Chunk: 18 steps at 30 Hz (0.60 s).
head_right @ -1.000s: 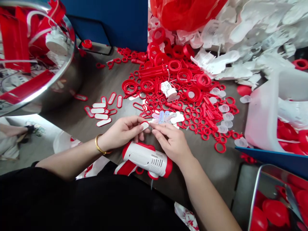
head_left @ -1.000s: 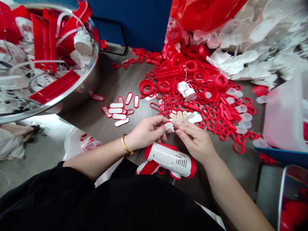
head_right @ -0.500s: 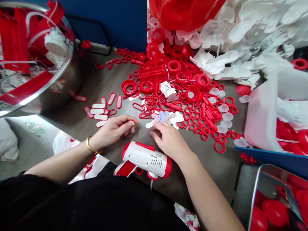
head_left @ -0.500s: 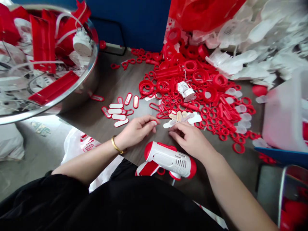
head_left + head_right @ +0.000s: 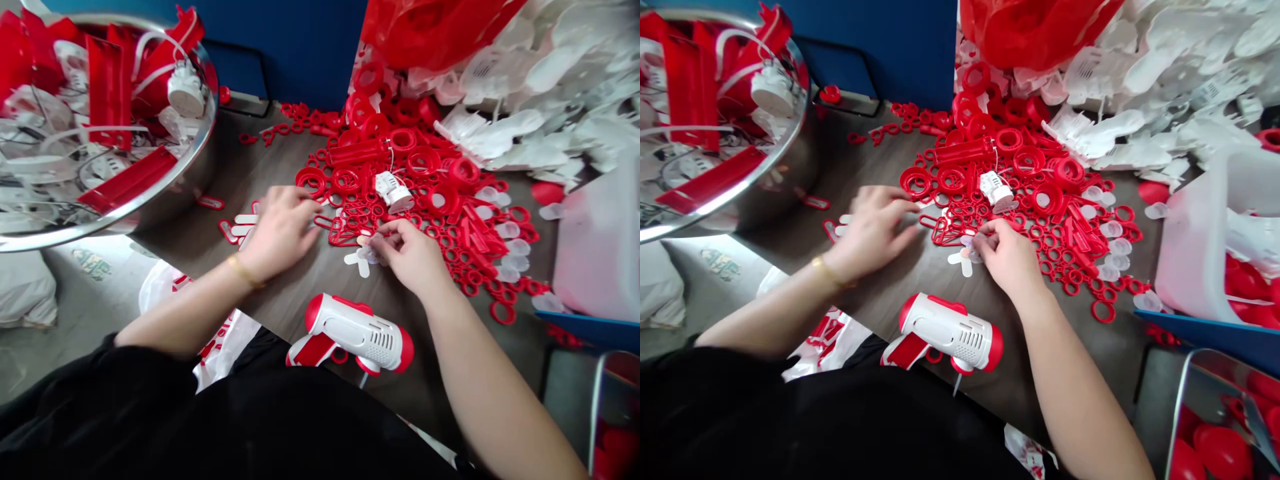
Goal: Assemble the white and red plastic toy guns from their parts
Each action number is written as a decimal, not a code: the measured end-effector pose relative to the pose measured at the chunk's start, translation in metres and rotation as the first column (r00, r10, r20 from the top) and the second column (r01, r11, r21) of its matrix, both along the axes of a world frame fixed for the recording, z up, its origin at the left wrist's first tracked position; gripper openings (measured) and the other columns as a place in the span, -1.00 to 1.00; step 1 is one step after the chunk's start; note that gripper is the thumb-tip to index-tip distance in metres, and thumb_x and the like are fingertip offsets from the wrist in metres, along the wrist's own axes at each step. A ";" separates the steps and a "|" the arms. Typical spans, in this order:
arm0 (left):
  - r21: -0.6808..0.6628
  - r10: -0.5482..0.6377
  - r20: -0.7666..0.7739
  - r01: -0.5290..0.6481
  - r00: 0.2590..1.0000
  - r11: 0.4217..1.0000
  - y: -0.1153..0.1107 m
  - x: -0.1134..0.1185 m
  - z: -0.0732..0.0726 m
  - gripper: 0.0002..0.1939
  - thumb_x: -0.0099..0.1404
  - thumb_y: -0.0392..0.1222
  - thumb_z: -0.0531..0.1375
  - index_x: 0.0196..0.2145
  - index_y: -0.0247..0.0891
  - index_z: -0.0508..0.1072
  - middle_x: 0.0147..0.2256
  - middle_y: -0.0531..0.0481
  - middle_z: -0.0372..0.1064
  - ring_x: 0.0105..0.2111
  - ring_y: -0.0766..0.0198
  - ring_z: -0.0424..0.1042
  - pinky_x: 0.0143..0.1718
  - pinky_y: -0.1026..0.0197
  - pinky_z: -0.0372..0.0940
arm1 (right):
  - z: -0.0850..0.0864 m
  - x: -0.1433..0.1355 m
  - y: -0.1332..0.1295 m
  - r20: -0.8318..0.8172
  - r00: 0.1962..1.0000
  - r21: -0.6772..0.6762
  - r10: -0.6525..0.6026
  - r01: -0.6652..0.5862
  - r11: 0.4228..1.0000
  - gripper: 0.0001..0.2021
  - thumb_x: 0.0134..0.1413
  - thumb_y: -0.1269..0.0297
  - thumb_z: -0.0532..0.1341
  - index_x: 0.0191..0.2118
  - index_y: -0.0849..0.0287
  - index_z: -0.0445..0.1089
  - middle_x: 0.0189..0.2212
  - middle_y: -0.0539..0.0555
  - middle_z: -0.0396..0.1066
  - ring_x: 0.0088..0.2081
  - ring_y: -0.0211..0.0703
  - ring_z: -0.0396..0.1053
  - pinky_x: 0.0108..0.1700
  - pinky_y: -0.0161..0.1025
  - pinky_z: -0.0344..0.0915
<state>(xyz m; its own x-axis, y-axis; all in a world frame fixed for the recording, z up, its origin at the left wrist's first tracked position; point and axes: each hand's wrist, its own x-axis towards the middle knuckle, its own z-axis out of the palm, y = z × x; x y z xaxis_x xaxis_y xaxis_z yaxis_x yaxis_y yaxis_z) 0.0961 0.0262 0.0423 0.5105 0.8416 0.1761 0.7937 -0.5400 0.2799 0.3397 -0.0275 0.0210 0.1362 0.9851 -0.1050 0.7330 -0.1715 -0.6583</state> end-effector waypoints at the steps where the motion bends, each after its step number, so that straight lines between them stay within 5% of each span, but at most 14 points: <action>1: -0.027 -0.058 -0.058 0.057 0.997 0.998 0.007 0.014 -0.002 -0.79 0.27 -0.20 0.12 -0.18 -0.29 0.49 -0.03 -0.17 0.32 0.01 -0.06 0.22 -0.02 -0.08 0.18 | 0.004 0.002 -0.003 -0.121 0.992 -0.030 -0.025 0.021 0.999 -0.79 0.07 0.11 0.24 -0.28 0.13 0.37 -0.55 -0.02 0.43 -0.53 -0.18 0.41 -0.47 -0.25 0.32; 5: -0.129 -0.187 -0.170 0.166 0.968 0.978 0.022 0.042 -0.005 -0.85 0.27 -0.28 0.10 -0.31 -0.33 0.46 -0.16 -0.21 0.36 -0.07 -0.05 0.28 -0.09 -0.03 0.23 | 0.018 0.013 -0.026 -0.532 0.840 -0.106 -0.108 0.060 0.993 -0.69 0.04 -0.02 0.26 -0.33 0.15 0.32 -0.49 0.03 0.50 -0.49 -0.18 0.49 -0.56 -0.35 0.33; 8: -0.181 -0.262 -0.070 0.246 0.963 0.952 0.010 0.036 0.003 -0.86 0.29 -0.26 0.09 -0.30 -0.33 0.42 -0.26 -0.16 0.39 -0.19 0.08 0.36 -0.14 0.09 0.26 | 0.016 0.012 -0.044 -0.622 0.776 -0.121 -0.104 0.036 0.992 -0.69 -0.03 0.01 0.31 -0.39 0.15 0.33 -0.50 0.03 0.49 -0.44 -0.13 0.52 -0.45 -0.28 0.43; 13: -0.389 -0.265 -0.007 0.241 0.964 0.889 -0.017 0.028 0.010 -0.80 0.30 -0.26 0.10 -0.13 -0.33 0.41 -0.26 -0.10 0.47 -0.26 0.16 0.45 -0.20 0.20 0.30 | 0.001 -0.009 -0.045 -0.459 0.888 -0.179 0.028 -0.124 0.976 -0.86 0.05 0.25 0.25 -0.24 0.11 0.36 -0.45 -0.01 0.53 -0.42 -0.13 0.53 -0.28 -0.16 0.46; 18: -0.449 -0.170 0.023 0.162 0.985 0.879 -0.015 0.029 0.006 -0.67 0.35 -0.26 0.05 0.02 -0.27 0.42 -0.12 -0.10 0.49 -0.11 0.15 0.47 -0.06 0.20 0.30 | -0.006 -0.009 -0.032 -0.126 0.988 0.114 0.093 -0.078 0.990 -0.84 0.13 0.33 0.16 -0.24 0.09 0.49 -0.29 0.05 0.54 -0.25 -0.09 0.51 -0.09 -0.09 0.40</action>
<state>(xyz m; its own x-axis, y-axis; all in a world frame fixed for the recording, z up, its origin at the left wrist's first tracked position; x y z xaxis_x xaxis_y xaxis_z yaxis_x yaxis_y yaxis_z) 0.1254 0.0111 0.0484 0.6489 0.7317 -0.2087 0.7104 -0.4845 0.5105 0.3308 -0.0600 0.0149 0.0433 0.9990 -0.0078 0.6483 -0.0340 -0.7606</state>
